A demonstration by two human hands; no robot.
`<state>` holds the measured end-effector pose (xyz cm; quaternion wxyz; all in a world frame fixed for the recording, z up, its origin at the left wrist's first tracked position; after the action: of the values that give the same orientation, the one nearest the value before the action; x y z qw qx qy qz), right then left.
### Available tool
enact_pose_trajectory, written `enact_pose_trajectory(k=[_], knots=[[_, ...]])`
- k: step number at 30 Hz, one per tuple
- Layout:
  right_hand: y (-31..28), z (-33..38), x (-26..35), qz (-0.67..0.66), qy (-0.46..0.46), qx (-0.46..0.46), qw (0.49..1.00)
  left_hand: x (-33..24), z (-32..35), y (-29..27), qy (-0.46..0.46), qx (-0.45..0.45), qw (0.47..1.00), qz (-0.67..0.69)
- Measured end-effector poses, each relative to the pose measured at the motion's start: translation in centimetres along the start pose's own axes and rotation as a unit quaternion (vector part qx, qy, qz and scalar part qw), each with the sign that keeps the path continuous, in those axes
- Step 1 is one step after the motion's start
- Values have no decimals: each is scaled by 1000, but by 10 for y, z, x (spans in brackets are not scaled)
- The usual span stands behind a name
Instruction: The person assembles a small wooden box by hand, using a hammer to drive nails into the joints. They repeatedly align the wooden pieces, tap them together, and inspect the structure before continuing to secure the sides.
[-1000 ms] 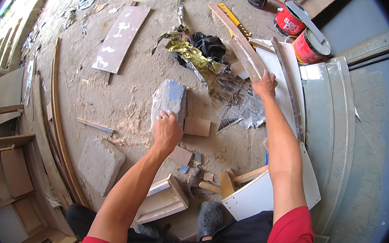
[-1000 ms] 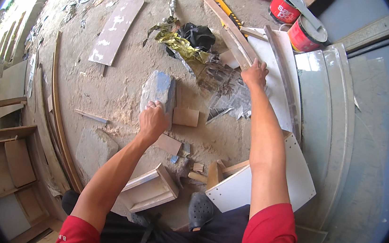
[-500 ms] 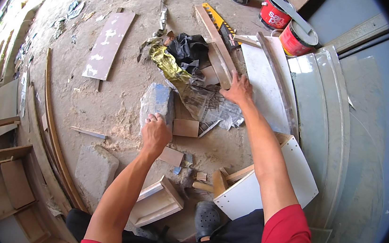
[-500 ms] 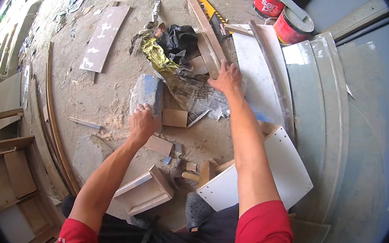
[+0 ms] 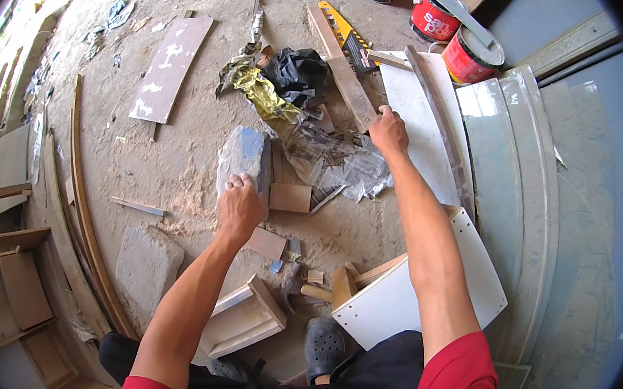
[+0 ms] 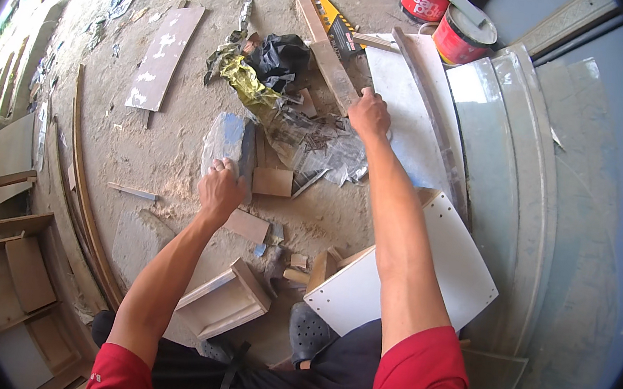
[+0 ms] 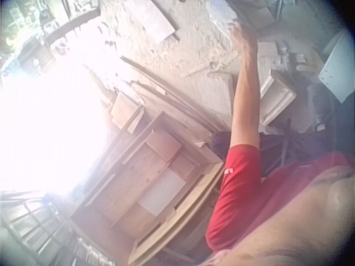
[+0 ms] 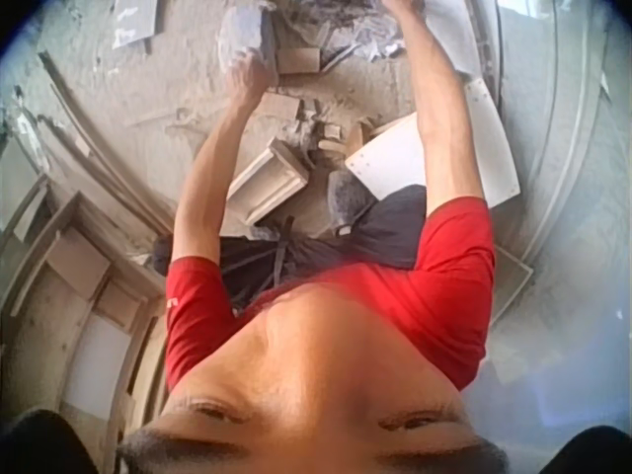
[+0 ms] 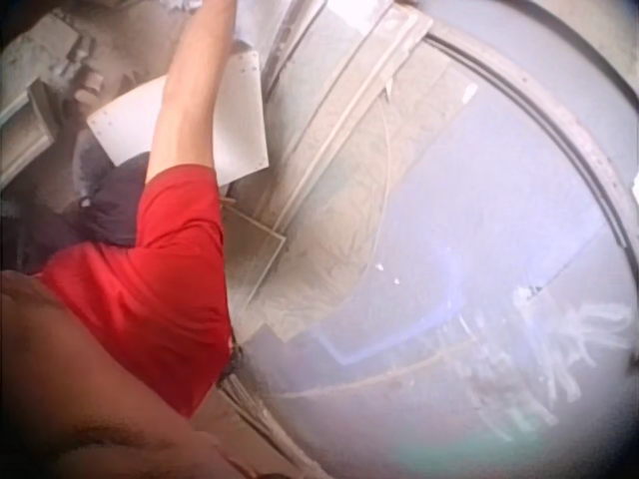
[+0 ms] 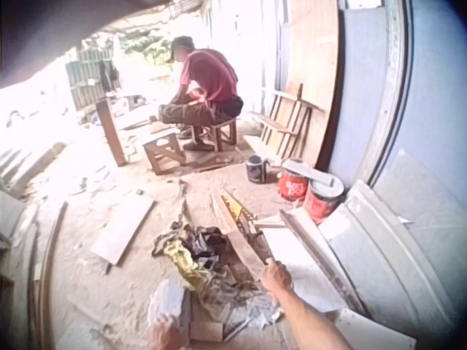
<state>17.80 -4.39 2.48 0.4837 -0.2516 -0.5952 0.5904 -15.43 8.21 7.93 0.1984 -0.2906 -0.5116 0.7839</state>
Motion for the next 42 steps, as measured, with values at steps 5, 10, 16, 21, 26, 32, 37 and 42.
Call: enact_pose_trajectory(k=[5,10,16,21,26,32,37,42], knots=[[1,17,23,129,-205,-148,959,4,-2,6,2,-4,1000,-11],[14,48,85,141,-312,79,936,5,0,7,-2,-9,1000,-3],[34,100,133,146,-442,135,875,1,0,6,3,-2,1000,0],[41,84,132,71,-376,139,914,14,-2,17,28,-44,998,-40],[42,51,92,29,-223,-122,967,0,-1,7,19,-11,1000,-15],[60,24,89,-27,-114,-64,991,14,-2,22,31,-51,998,-37],[56,32,104,55,-54,24,997,16,-1,23,34,-53,998,-23],[52,26,97,38,-73,51,995,13,-4,25,33,-46,998,-11]])
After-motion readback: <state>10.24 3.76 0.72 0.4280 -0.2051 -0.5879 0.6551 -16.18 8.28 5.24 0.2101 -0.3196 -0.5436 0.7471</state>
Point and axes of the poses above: each hand's wrist, its own z-axis away from the middle knuckle, its own y-axis out of the palm, x = y × z, the point moved 1 cm from there along -z, towards the middle knuckle, and after that the axes turned 14 degrees about z, right-handed, at the moved point
